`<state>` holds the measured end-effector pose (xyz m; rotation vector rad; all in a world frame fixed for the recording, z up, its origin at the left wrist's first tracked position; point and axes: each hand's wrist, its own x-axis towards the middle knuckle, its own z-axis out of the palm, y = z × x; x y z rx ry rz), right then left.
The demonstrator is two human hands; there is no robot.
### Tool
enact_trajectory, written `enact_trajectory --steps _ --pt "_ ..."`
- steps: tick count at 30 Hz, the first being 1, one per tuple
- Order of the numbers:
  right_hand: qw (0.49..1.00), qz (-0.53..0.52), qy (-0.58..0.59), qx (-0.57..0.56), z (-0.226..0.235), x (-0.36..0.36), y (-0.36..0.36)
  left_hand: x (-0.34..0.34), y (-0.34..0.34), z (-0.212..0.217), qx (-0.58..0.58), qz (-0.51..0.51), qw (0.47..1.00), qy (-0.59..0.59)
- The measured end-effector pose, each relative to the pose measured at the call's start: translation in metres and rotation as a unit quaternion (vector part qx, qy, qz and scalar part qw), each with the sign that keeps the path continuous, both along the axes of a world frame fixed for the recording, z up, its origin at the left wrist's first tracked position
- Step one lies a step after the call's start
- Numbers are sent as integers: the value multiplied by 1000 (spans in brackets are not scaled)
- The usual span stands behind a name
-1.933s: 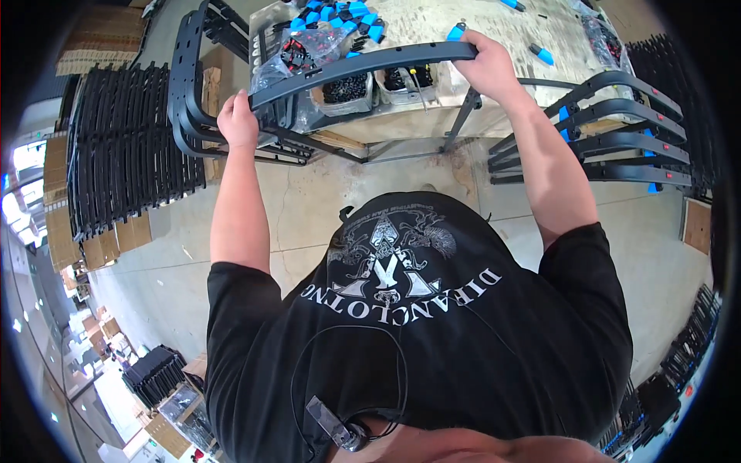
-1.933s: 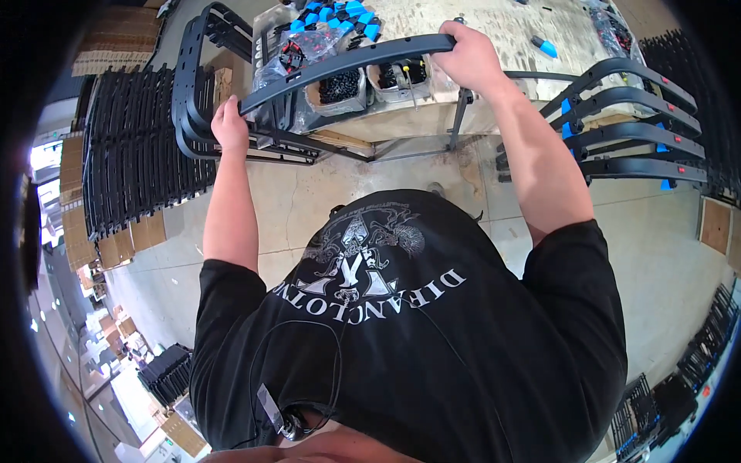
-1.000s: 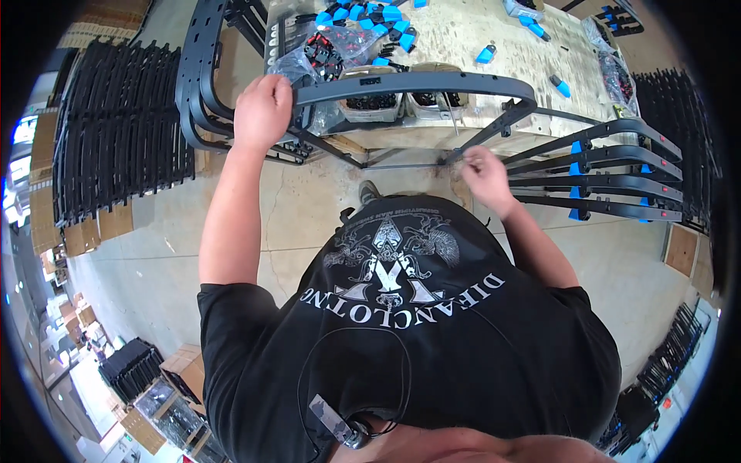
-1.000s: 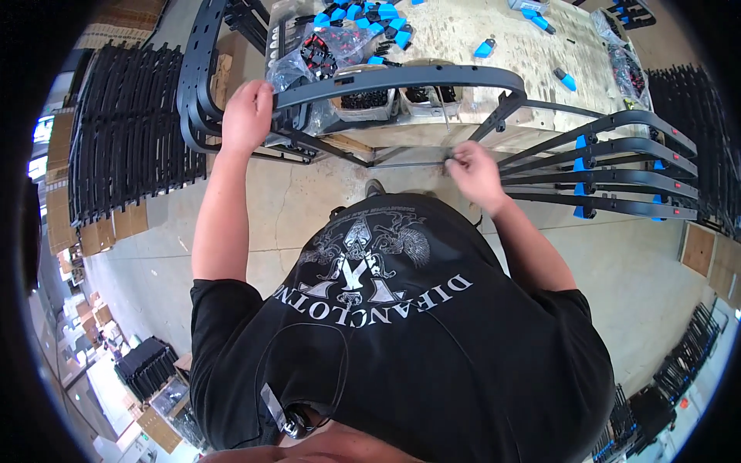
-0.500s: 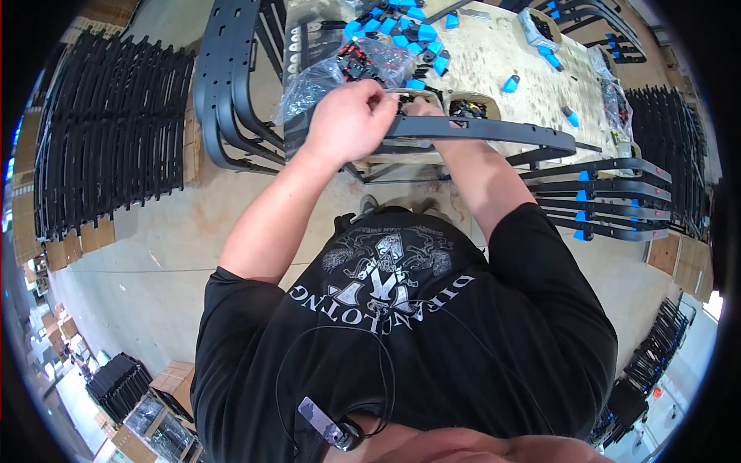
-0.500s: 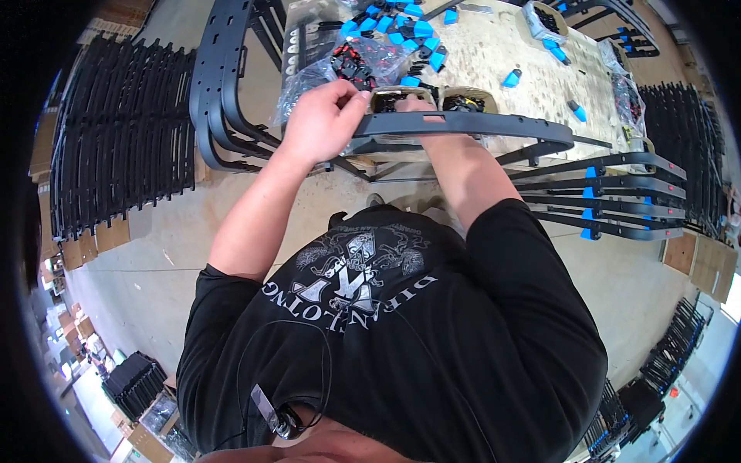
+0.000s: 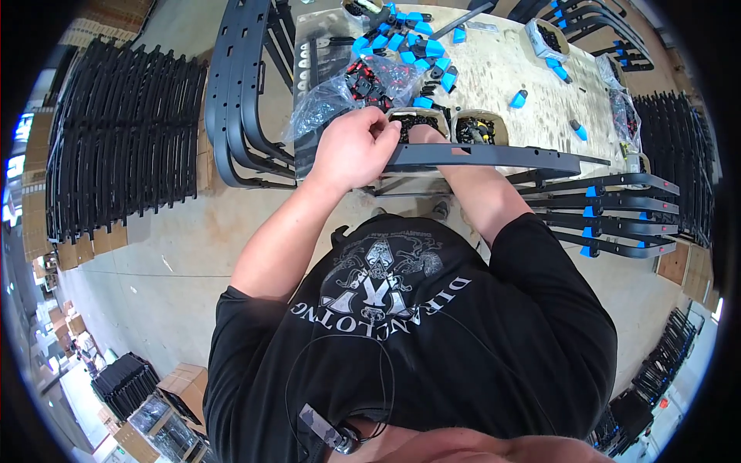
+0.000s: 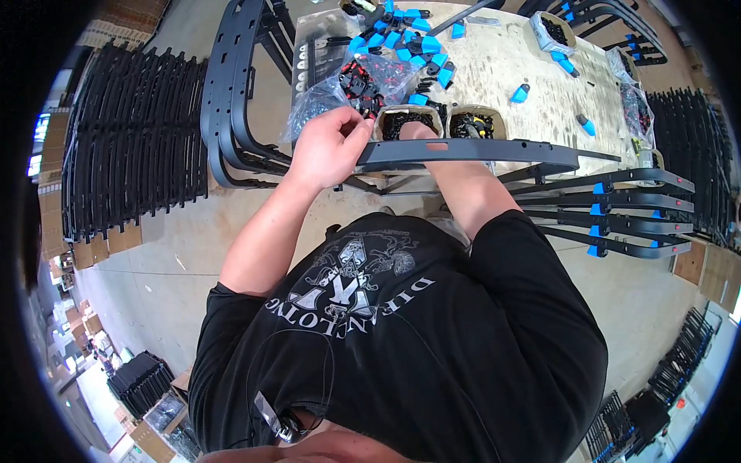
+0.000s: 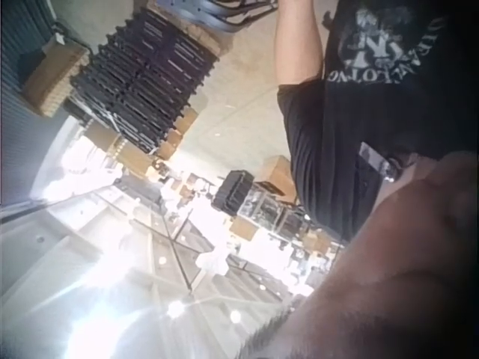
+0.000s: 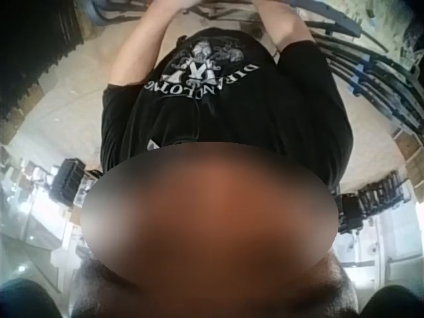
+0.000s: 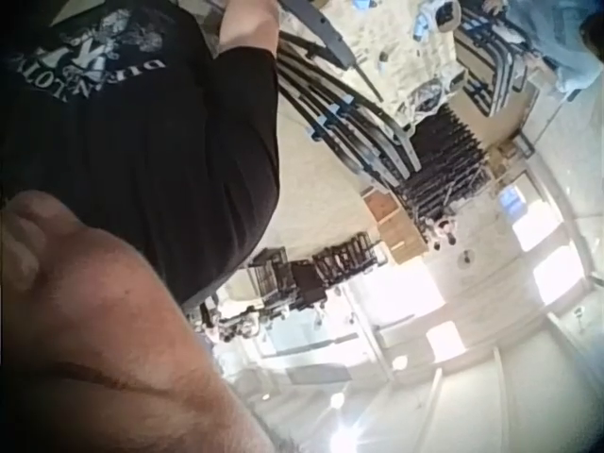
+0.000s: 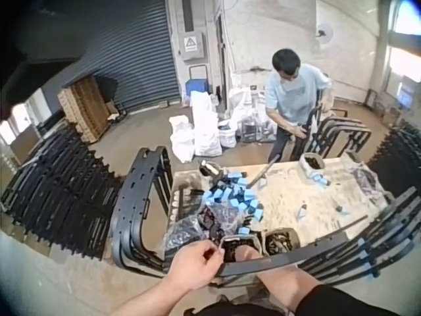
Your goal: Assembling metal frames by attaching small components using a hand tool.
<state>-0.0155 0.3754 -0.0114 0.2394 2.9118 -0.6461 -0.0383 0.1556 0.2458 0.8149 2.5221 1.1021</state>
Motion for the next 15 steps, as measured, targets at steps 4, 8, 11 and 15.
enact_trajectory --steps 4,8,11,15 --pt "999 8 17 -50 1 3 8 2 1 -4 22 16 1000 -2" --pt "993 -20 45 -110 0 13 15 6 6 1 39 16 999 -2" --pt "980 -37 72 -179 12 24 17 5 5 1 23 26 999 -15" --pt "949 -144 19 -279 36 36 17 6 5 0 28 25 999 -6"
